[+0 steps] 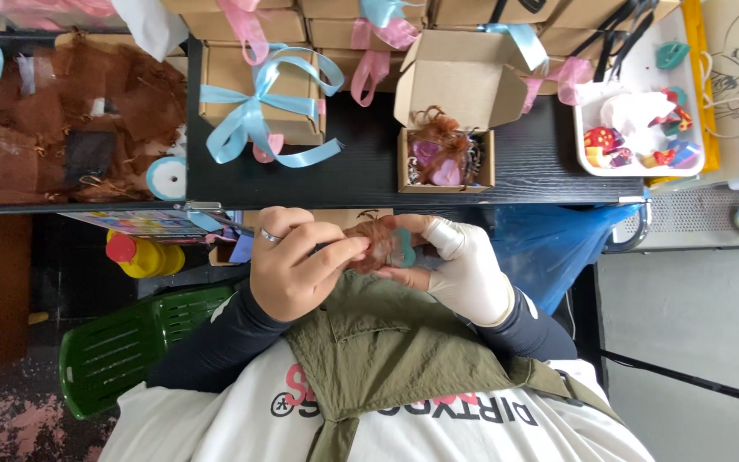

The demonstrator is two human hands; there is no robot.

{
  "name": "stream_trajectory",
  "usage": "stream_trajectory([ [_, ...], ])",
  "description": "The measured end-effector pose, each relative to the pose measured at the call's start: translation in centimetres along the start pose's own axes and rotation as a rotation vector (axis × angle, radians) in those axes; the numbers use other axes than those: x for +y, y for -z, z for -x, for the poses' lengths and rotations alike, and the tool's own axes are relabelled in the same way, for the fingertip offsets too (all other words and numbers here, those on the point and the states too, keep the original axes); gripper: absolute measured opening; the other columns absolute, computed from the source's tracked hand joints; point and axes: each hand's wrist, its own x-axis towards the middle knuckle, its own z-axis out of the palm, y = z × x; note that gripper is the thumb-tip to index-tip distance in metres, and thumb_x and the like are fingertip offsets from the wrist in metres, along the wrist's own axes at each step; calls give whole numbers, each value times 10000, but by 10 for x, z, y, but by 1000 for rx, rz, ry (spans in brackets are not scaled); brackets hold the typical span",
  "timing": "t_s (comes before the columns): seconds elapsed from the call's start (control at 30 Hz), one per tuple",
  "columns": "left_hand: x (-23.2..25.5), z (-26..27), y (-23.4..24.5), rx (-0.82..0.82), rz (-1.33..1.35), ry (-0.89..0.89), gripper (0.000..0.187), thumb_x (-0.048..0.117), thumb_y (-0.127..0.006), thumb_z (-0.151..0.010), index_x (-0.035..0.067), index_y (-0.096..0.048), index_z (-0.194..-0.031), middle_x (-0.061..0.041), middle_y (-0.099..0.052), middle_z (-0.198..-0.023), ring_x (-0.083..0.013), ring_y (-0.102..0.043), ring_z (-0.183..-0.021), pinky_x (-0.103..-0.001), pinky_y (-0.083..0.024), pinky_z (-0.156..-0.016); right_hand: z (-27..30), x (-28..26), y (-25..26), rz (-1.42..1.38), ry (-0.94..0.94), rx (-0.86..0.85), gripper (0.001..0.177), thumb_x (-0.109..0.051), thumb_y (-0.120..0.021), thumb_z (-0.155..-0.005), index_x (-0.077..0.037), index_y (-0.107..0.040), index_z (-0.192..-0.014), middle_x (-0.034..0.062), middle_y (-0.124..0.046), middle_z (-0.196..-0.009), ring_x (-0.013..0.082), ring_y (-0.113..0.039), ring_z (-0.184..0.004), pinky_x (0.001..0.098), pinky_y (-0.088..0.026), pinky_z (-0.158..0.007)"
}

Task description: The person is packaging small handmade items, likely candles or soaps, into small cardboard gift boxes, filling them with paper shreds, and tying them with blue ribbons.

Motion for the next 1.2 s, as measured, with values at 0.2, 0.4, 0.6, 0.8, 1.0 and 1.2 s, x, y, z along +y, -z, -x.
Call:
stream_trajectory([
  [0.2,13,-4,-11,-15,591,546,582,620,-457,-1061,78,-642,-1166,-32,-684,-1074,-146,-662,-973,-295,-519,-895,15,27,41,47,273,-39,574,-166,-895,-770,-43,-627,-1262,144,-721,-1134,316,-739,-991,350,-584,-820],
  [0.4,7,-4,-59,-709,1064,537,691,628,-504,-959,19,-670,-1239,-60,-747,-1121,-135,-702,-1021,-286,-559,-877,31,45,70,83,322,-243,599,-128,-850,-762,-60,-598,-1301,144,-687,-1154,350,-701,-1041,401,-569,-850],
  [0.6,28,-6,-110,-988,1332,652,403,363,-641,-1008,-2,-748,-1143,-60,-788,-1055,-125,-715,-973,-299,-567,-893,29,51,92,122,364,-391,633,-56,-793,-763,-18,-570,-1354,176,-640,-1149,368,-656,-1018,431,-532,-848],
  [0.8,42,3,-137,-869,1406,798,350,274,-633,-1001,10,-683,-1225,-44,-752,-1111,-113,-687,-1014,-298,-554,-939,43,71,99,69,255,-326,549,-19,-783,-735,-58,-606,-1253,120,-693,-1099,330,-685,-995,407,-546,-853],
  [1.0,47,2,-145,-807,1419,779,342,240,-631,-1018,-5,-654,-1256,-44,-744,-1133,-102,-668,-1044,-295,-528,-965,50,92,99,34,274,-253,467,-122,-842,-777,-62,-595,-1169,103,-701,-1104,304,-691,-994,391,-557,-828],
  [1.2,46,2,-147,-768,1467,791,428,271,-674,-993,2,-595,-1317,-61,-711,-1184,-109,-636,-1100,-309,-507,-1010,50,89,88,-94,349,-77,344,-205,-858,-773,-90,-655,-1026,74,-640,-1009,261,-666,-937,368,-534,-807],
])
